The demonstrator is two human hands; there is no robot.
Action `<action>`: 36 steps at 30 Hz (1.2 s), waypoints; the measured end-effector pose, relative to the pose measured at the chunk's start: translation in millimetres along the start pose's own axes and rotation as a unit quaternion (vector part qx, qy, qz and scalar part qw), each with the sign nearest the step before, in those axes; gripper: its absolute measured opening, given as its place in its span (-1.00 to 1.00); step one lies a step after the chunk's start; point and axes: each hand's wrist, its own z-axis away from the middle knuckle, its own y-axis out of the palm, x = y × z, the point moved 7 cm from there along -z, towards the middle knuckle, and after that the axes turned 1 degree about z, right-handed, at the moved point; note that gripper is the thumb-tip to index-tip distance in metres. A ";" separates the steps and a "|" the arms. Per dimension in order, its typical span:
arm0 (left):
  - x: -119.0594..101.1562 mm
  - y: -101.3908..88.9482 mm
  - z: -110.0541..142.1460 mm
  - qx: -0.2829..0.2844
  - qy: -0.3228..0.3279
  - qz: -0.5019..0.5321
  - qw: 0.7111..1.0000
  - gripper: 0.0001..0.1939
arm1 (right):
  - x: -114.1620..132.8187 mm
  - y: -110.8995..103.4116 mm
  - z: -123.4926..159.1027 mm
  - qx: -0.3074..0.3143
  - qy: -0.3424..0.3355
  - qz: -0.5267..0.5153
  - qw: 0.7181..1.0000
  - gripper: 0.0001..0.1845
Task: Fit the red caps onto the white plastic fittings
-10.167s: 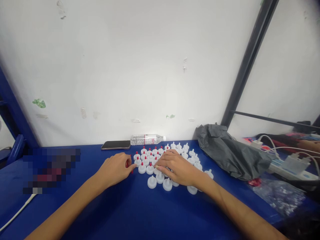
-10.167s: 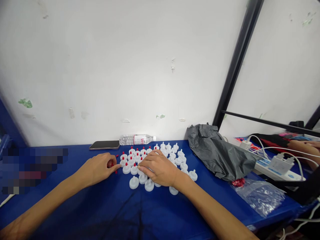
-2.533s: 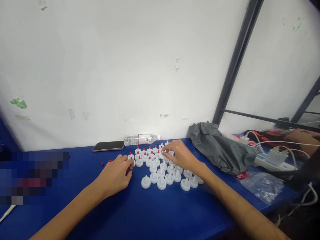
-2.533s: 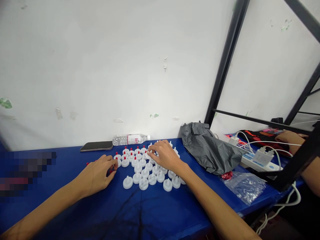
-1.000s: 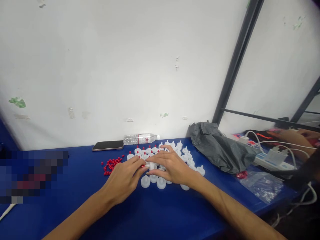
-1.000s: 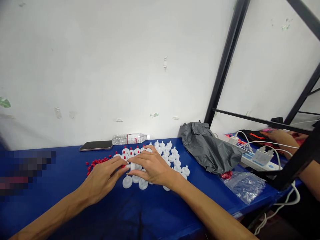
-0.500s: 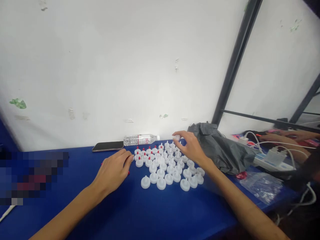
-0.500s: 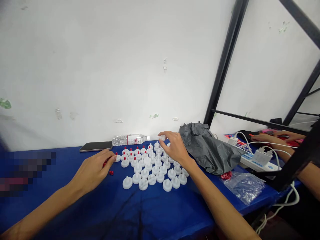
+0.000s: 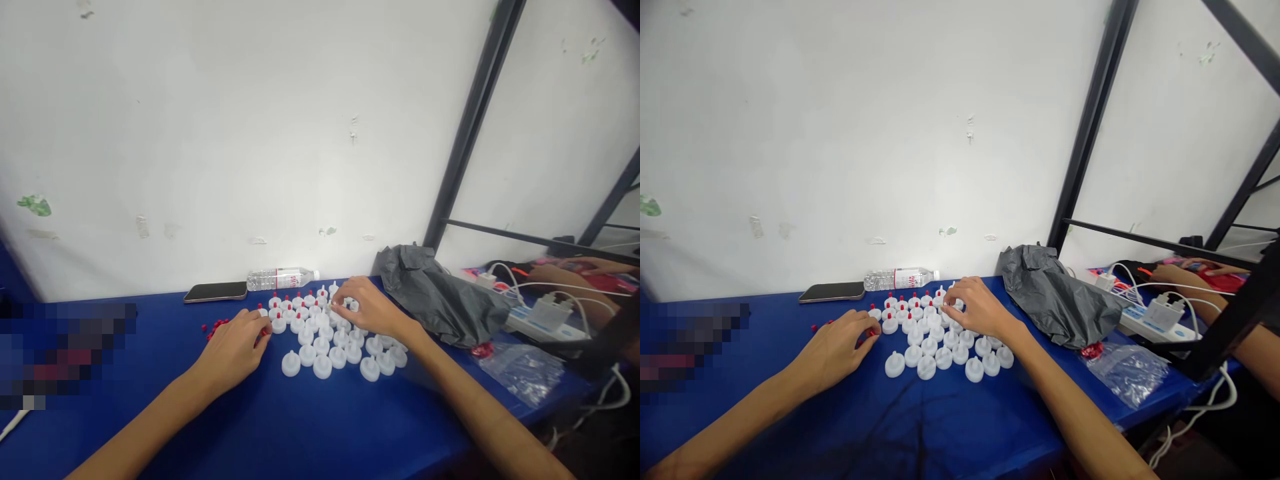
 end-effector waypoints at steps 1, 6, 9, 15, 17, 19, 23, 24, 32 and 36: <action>0.2 0.2 -0.1 0.002 -0.001 -0.004 1.000 -0.80 | 1.4 0.6 0.2 0.008 -0.002 -0.004 1.000 -0.84; 2.2 3.1 -0.9 0.015 -0.005 -0.017 1.000 -0.79 | 6.4 3.0 -0.1 0.045 0.005 -0.020 0.999 -0.86; 3.3 4.2 -0.7 0.021 -0.007 -0.021 1.000 -0.79 | 6.8 4.1 -0.4 0.060 0.013 -0.025 0.998 -0.88; 4.0 4.8 0.1 0.020 -0.016 -0.027 0.999 -0.75 | 4.4 6.3 -0.9 0.080 0.025 -0.029 0.996 -0.85; 3.7 4.7 -0.2 0.021 -0.019 -0.028 0.999 -0.75 | 3.8 6.4 -0.7 0.088 0.030 -0.031 0.995 -0.84; 3.3 4.3 -0.4 0.021 -0.021 -0.030 0.999 -0.75 | 3.7 5.9 -0.4 0.094 0.034 -0.031 0.994 -0.82; 3.0 2.1 -0.2 0.008 -0.029 -0.032 0.999 -0.73 | 4.0 4.6 0.1 0.090 0.033 -0.034 0.995 -0.79; 2.8 1.1 0.1 -0.001 -0.030 -0.029 0.999 -0.72 | 3.8 4.2 -0.1 0.082 0.032 -0.032 0.996 -0.77; -2.6 7.4 -0.2 -0.015 0.009 -0.056 0.998 -0.54 | 9.9 4.2 -2.5 0.023 -0.013 -0.011 1.000 -0.69; -6.1 3.3 -0.2 -0.046 0.025 -0.057 0.997 -0.67 | 12.5 0.9 -2.6 -0.005 -0.023 -0.004 1.000 -0.72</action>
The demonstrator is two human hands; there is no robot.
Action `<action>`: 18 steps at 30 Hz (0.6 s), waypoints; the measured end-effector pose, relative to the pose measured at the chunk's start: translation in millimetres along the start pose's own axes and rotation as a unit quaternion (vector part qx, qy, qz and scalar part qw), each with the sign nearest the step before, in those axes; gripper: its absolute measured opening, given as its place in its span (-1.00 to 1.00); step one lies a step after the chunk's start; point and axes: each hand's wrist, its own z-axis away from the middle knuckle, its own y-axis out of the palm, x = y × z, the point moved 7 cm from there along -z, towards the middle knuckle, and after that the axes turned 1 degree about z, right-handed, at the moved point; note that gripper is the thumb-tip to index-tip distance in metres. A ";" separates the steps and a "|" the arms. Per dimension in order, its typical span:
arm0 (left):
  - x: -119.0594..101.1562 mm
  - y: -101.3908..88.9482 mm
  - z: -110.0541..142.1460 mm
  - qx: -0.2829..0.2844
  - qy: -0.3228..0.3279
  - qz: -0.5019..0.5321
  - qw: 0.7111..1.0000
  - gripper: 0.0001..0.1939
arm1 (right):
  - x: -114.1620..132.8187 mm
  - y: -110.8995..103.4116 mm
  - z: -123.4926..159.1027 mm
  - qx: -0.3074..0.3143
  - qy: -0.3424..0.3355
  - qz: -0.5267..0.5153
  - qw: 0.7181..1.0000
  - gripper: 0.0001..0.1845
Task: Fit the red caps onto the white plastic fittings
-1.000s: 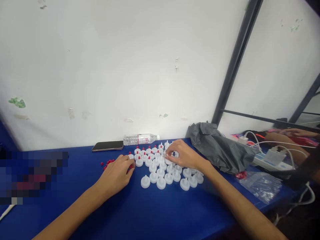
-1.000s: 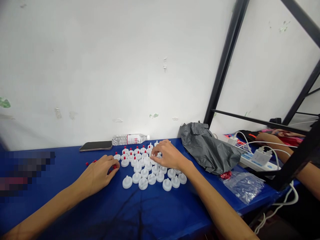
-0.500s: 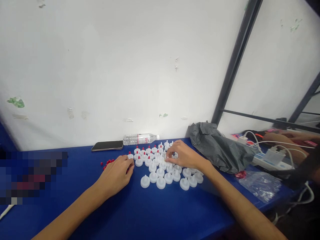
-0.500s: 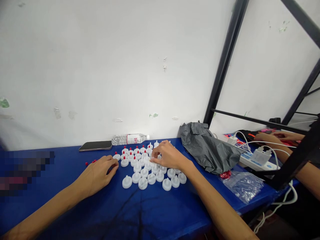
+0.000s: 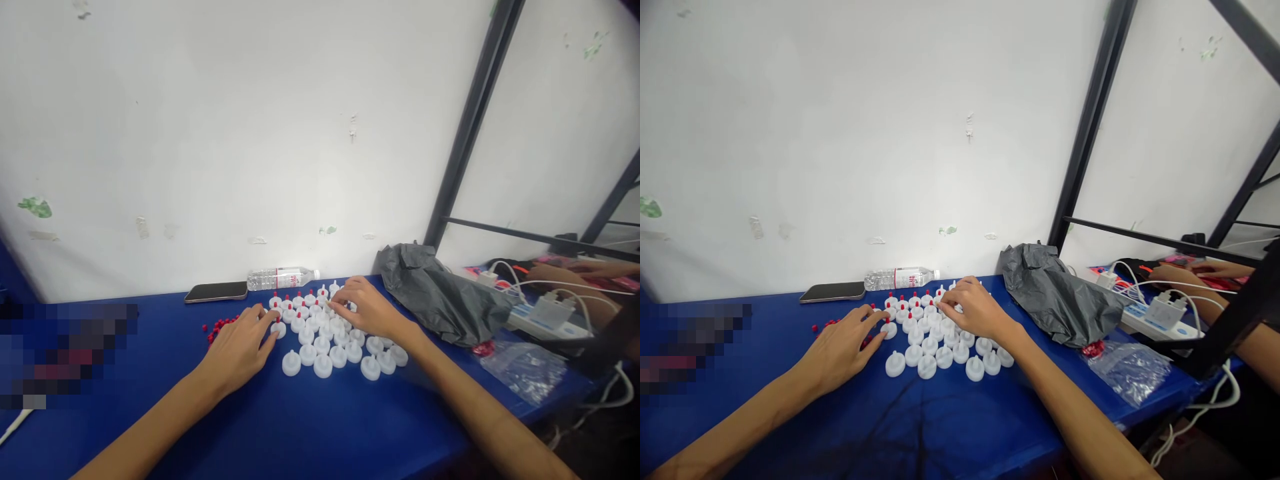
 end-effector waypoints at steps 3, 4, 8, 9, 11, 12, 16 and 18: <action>-0.9 -4.9 -1.3 0.004 -0.016 0.031 0.999 -0.81 | 3.9 -3.3 -0.1 -0.024 -0.003 0.003 1.000 -0.73; -1.8 -7.0 -1.5 0.004 -0.022 0.052 0.998 -0.83 | 6.8 -3.8 -0.2 -0.028 -0.004 0.002 1.000 -0.75; -13.0 -21.4 1.9 -0.047 -0.013 0.179 0.983 -0.87 | 31.7 0.2 -0.8 -0.021 -0.038 -0.025 0.999 -0.69; -17.3 -24.2 4.0 -0.062 -0.003 0.214 0.975 -0.87 | 40.1 2.8 -0.8 -0.013 -0.050 -0.036 0.998 -0.55; -25.1 -26.6 8.3 -0.083 0.015 0.274 0.958 -0.88 | 55.5 9.5 -0.8 0.006 -0.068 -0.056 0.996 -0.29; -28.3 -26.1 10.1 -0.088 0.023 0.295 0.951 -0.88 | 61.7 13.2 -0.8 0.017 -0.075 -0.062 0.995 -0.24; -37.2 -21.6 13.2 -0.091 0.069 0.265 0.958 -0.87 | 74.6 22.7 0.4 0.028 -0.110 -0.051 0.992 -0.54; -40.5 -20.4 12.7 -0.089 0.097 0.159 0.978 -0.89 | 73.8 22.5 1.2 0.006 -0.124 -0.042 0.991 -0.62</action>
